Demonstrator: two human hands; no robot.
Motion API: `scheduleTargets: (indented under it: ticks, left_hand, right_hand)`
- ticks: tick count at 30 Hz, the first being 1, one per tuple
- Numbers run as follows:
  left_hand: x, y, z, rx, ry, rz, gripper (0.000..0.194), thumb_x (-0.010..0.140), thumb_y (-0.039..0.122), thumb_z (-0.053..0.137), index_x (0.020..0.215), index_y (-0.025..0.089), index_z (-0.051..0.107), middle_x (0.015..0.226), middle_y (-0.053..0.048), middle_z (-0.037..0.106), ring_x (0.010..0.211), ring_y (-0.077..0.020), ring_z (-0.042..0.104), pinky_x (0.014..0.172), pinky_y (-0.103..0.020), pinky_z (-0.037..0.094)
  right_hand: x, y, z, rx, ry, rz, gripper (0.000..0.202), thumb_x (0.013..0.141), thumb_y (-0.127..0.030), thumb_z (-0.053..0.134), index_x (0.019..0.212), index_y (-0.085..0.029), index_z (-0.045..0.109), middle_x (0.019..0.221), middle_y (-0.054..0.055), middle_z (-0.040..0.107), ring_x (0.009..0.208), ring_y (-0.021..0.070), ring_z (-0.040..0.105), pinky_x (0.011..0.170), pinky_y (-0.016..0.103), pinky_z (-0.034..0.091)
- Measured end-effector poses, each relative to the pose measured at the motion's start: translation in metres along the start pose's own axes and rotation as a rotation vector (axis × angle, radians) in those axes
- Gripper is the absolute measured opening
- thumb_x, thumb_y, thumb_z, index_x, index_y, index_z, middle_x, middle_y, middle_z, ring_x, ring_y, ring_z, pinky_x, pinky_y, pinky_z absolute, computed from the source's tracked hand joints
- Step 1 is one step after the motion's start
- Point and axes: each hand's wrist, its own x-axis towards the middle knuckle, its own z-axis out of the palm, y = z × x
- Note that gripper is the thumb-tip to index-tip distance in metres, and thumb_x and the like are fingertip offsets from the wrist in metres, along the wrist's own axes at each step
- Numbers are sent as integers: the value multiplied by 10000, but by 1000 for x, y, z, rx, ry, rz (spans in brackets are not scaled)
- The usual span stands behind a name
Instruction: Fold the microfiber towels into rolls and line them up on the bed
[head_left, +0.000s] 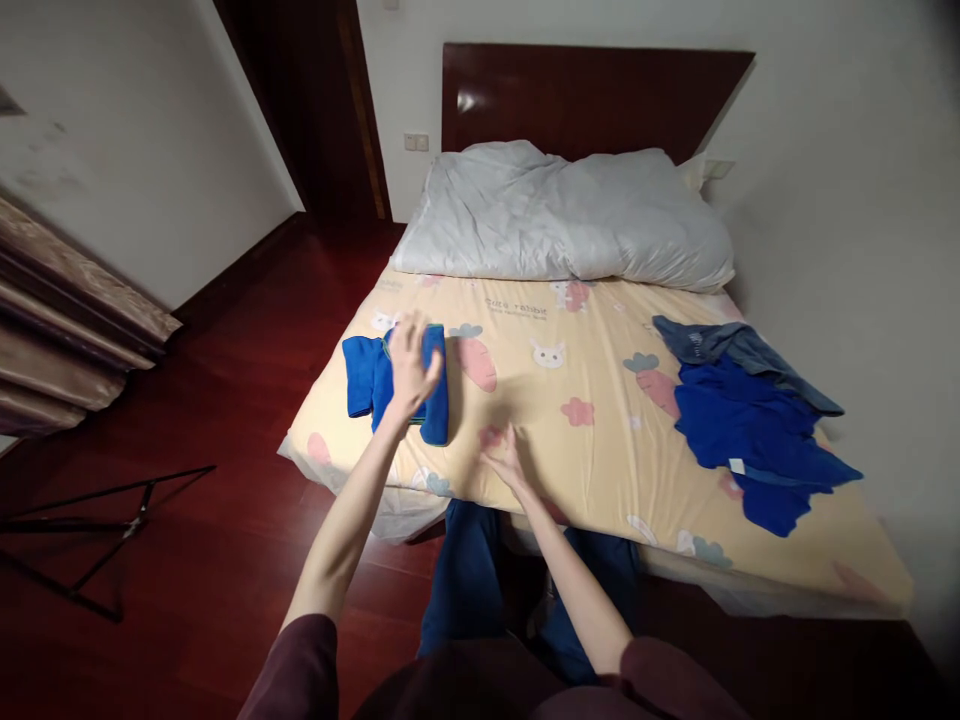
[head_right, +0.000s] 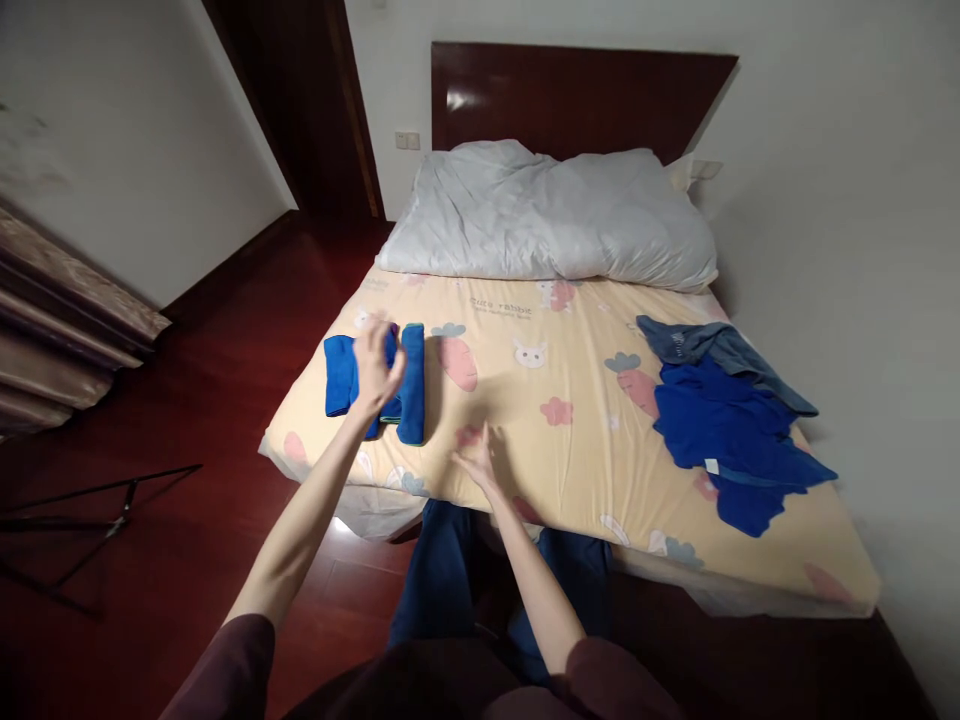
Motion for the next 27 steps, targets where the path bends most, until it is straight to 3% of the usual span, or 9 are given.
scheduleTargets:
  ticks: [3,5,7,10,14,17,21,25,27]
  left_hand:
    - [-26,-6,65,-56,-396,41,462,786,252,690,1246,199,700,1516,-136,542,1542,-334,298,1302,-500,81]
    - [-39,-17,105,-53,-519,-40,423,708,172,688,1127,180,740,1441,-177,604,1514,-348,359,1297,-499,102]
    - [-46,-31,132,39,-571,-124,454,682,134,638,1126,153,731,1417,-217,614,1493,-361,393,1279,-541,130]
    - [-42,-62,146,156,-605,-145,545,729,140,546,1258,57,647,1443,-292,564,1514,-406,333,1217,-686,82]
    - [-19,-120,142,495,-595,-184,647,789,172,440,1419,52,527,1543,-264,473,1563,-369,237,1213,-663,117]
    - [-10,-149,132,661,-642,-164,773,809,219,360,1580,257,342,1628,-106,412,1598,-263,153,1214,-640,132]
    - [-11,-160,122,784,-693,-147,921,743,362,344,1636,407,121,1681,76,287,1608,-175,63,1249,-559,74]
    - [-5,-152,124,951,-746,-150,1109,557,437,414,1635,405,159,1648,117,326,1607,-194,60,1267,-477,28]
    - [-7,-140,124,1002,-826,-121,1094,515,429,412,1596,478,254,1608,155,399,1607,-232,43,1266,-502,-6]
  right_hand:
    - [-67,47,-33,-16,83,42,992,847,-561,637,1651,-295,121,1695,136,268,1532,328,354,1216,514,380]
    - [-117,69,-60,-69,113,66,832,927,-530,525,1647,-296,180,1649,130,370,1488,309,430,1191,526,424]
    - [-164,84,-89,-117,149,117,724,953,-506,484,1621,-312,282,1586,119,469,1446,303,488,1176,524,456]
    - [-220,102,-129,-167,239,231,609,948,-487,481,1538,-340,445,1514,94,557,1393,317,544,1149,523,493]
    - [-258,124,-182,-201,465,399,536,941,-461,469,1443,-298,559,1465,104,602,1362,309,572,1137,511,508]
    - [-260,136,-224,-166,648,447,525,936,-458,472,1399,-241,592,1451,128,610,1339,303,587,1129,493,512]
    - [-227,140,-287,-228,763,380,553,932,-453,503,1412,-194,590,1434,160,613,1315,325,592,1111,495,509]
    - [-166,138,-359,-406,789,253,491,953,-416,478,1357,-202,656,1510,127,550,1401,306,508,1203,487,408]
    - [-129,139,-394,-485,773,199,479,956,-361,466,1359,-193,662,1579,107,470,1424,289,478,1232,477,364]
